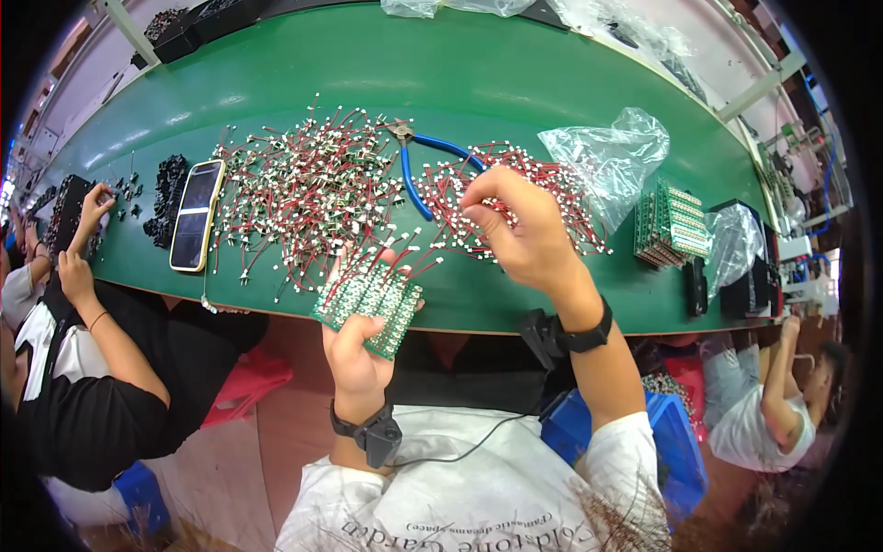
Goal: The person picks up red wires one at a time from a pile and inserts them into a green circuit board.
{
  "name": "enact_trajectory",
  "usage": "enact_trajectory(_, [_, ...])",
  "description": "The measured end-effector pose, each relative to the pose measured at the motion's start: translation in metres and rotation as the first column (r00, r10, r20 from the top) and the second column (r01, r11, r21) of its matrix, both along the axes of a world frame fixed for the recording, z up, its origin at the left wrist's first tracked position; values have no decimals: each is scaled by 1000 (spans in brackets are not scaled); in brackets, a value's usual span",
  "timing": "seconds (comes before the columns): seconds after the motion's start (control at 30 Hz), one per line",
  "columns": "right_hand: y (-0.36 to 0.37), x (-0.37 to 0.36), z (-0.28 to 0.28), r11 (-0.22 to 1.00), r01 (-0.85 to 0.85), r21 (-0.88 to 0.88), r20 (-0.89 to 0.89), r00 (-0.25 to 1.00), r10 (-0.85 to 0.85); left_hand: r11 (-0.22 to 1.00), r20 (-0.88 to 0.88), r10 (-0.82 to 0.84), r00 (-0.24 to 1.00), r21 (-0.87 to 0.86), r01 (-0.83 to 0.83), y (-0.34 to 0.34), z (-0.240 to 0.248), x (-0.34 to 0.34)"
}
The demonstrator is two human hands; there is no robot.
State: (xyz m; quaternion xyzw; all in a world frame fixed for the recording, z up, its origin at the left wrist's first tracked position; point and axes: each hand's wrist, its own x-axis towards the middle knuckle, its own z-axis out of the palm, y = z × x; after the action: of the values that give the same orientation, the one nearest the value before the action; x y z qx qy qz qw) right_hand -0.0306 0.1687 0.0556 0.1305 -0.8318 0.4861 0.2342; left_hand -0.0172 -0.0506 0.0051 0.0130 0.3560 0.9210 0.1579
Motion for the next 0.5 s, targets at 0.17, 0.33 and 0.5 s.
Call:
enact_trajectory(0.17, [-32, 33, 23, 978, -205, 34, 0, 979, 205, 998, -5, 8, 1000, -64, -8, 14, 10, 5])
enact_trajectory(0.33, [-55, 49, -1, 994, -80, 80, 94, 993, 72, 970, -91, -35, 995, -242, 12, 18, -2, 14])
enact_trajectory(0.5, [-57, 46, -14, 990, -9, 137, 64, 998, 1, 953, -140, -50, 989, -304, 5, 26, -1, 22])
